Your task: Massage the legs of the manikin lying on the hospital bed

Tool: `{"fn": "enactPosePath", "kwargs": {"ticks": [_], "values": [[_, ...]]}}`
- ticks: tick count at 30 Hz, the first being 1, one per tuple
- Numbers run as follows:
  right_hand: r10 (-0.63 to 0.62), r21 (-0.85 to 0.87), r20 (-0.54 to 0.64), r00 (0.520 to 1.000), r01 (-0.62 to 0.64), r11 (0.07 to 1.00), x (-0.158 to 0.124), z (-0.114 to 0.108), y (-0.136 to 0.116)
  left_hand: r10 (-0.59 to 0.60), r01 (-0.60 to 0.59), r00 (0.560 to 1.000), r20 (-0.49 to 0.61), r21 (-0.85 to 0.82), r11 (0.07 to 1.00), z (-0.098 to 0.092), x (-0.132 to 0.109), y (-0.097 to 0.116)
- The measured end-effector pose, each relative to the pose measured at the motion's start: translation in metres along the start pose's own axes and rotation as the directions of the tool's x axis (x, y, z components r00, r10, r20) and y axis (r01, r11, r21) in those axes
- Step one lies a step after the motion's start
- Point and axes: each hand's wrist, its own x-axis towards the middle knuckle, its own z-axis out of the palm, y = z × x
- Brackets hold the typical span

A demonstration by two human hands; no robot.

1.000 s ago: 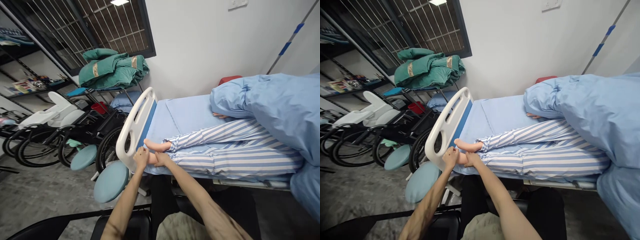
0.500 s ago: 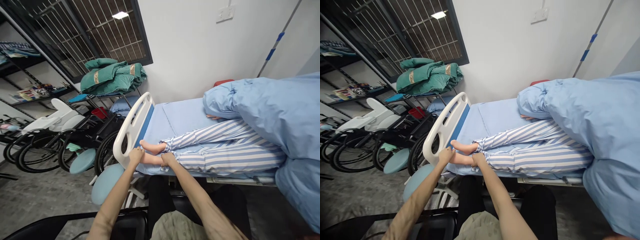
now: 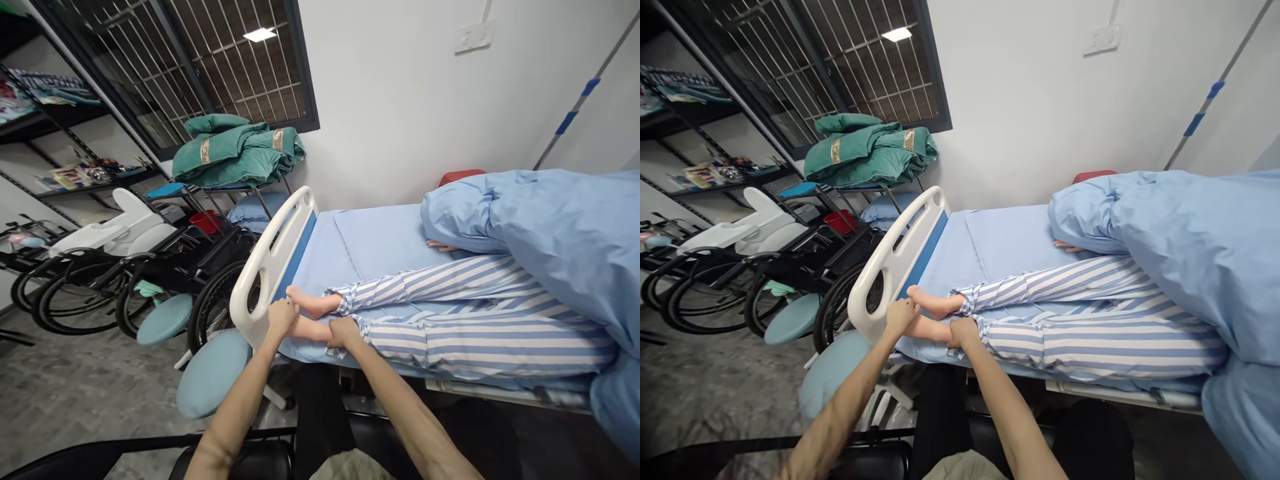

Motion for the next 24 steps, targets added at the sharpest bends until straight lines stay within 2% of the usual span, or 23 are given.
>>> {"fn": "enactPosePath", "kwargs": {"ticks": [3,5,7,11,17,21,24], "values": [[0.002,-0.014,-0.012,1.0,-0.002,1.0,0.002,0.003,0.0,-0.148,0.135,0.982,-0.116,-0.113,0.984,0.007,-0.012,-0.001],[0.001,-0.017,-0.026,1.0,-0.001,1.0,0.002,0.005,0.0,-0.264,0.232,0.946,-0.186,-0.178,0.956,0.014,-0.022,-0.001],[-0.001,-0.02,-0.034,0.999,0.001,1.0,0.002,0.007,0.0,-0.329,0.282,0.916,-0.229,-0.215,0.935,0.021,-0.031,-0.002],[-0.005,-0.032,-0.028,1.0,0.004,0.999,0.0,0.006,-0.001,-0.318,0.26,0.913,-0.255,-0.237,0.936,0.029,-0.035,-0.003],[-0.006,-0.022,-0.005,1.0,0.006,1.0,0.0,0.003,-0.001,-0.3,0.249,0.92,-0.253,-0.216,0.944,0.028,-0.036,-0.003],[-0.01,-0.015,-0.007,1.0,0.01,1.0,0.0,0.002,-0.001,-0.326,0.296,0.93,-0.172,-0.178,0.938,0.015,-0.035,-0.005],[-0.011,-0.006,-0.014,1.0,0.011,1.0,-0.001,0.002,-0.001,-0.21,0.208,0.977,-0.046,-0.044,0.977,-0.003,-0.026,-0.01]]}}
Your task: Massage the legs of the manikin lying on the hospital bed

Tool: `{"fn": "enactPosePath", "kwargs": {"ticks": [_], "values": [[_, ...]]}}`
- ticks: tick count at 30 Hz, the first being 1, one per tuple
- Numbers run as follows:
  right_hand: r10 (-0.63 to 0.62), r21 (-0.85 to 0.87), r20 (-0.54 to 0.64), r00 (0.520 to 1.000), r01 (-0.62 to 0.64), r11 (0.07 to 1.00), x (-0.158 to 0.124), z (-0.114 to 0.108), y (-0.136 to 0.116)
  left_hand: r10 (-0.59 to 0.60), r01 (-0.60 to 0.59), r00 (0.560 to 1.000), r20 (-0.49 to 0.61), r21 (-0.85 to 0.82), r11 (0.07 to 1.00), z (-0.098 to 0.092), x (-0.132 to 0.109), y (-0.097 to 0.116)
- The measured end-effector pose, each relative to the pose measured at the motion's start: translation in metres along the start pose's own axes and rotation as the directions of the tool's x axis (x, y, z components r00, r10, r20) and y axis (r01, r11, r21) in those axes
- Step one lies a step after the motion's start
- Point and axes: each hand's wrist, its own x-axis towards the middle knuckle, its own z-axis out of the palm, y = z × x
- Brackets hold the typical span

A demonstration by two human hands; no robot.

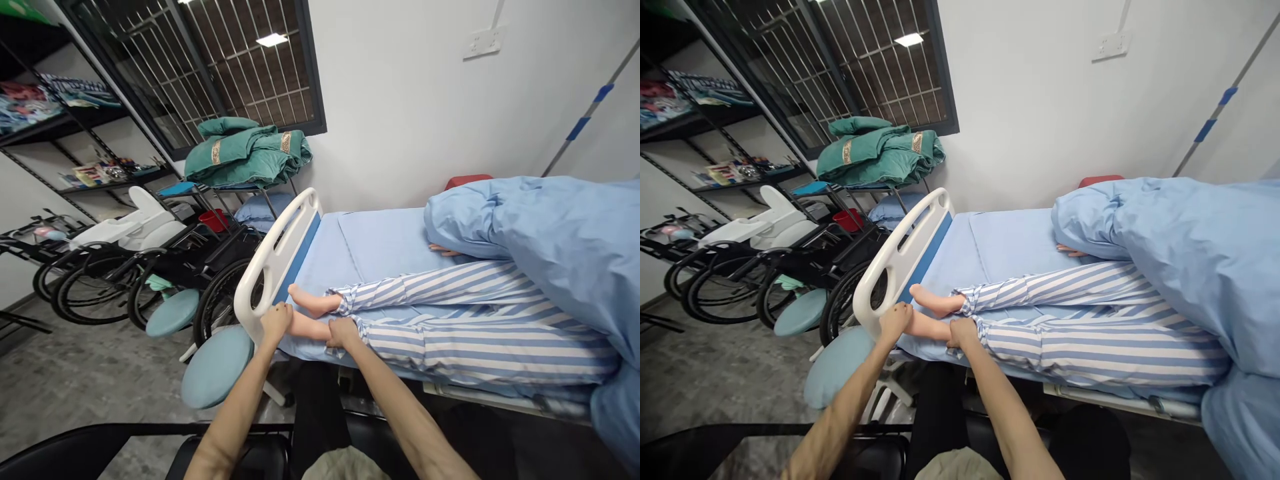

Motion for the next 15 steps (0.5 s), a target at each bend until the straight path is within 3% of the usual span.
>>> {"fn": "enactPosePath", "kwargs": {"ticks": [4,9,13,15], "values": [[0.007,0.014,-0.009,1.0,-0.006,1.0,-0.003,-0.001,0.0,0.21,-0.234,0.962,0.174,0.129,0.964,-0.016,0.019,0.005],[0.011,0.014,-0.002,1.0,-0.011,1.0,-0.004,-0.002,0.001,0.29,-0.334,0.924,0.248,0.156,0.93,-0.012,0.029,0.019],[-0.005,0.016,0.014,1.0,0.005,1.0,-0.002,-0.004,0.002,0.288,-0.31,0.942,0.172,0.117,0.944,-0.002,0.027,0.019],[-0.002,0.015,0.025,1.0,0.001,1.0,-0.001,-0.004,0.002,0.214,-0.22,0.974,0.075,0.079,0.972,0.004,0.023,0.016]]}}
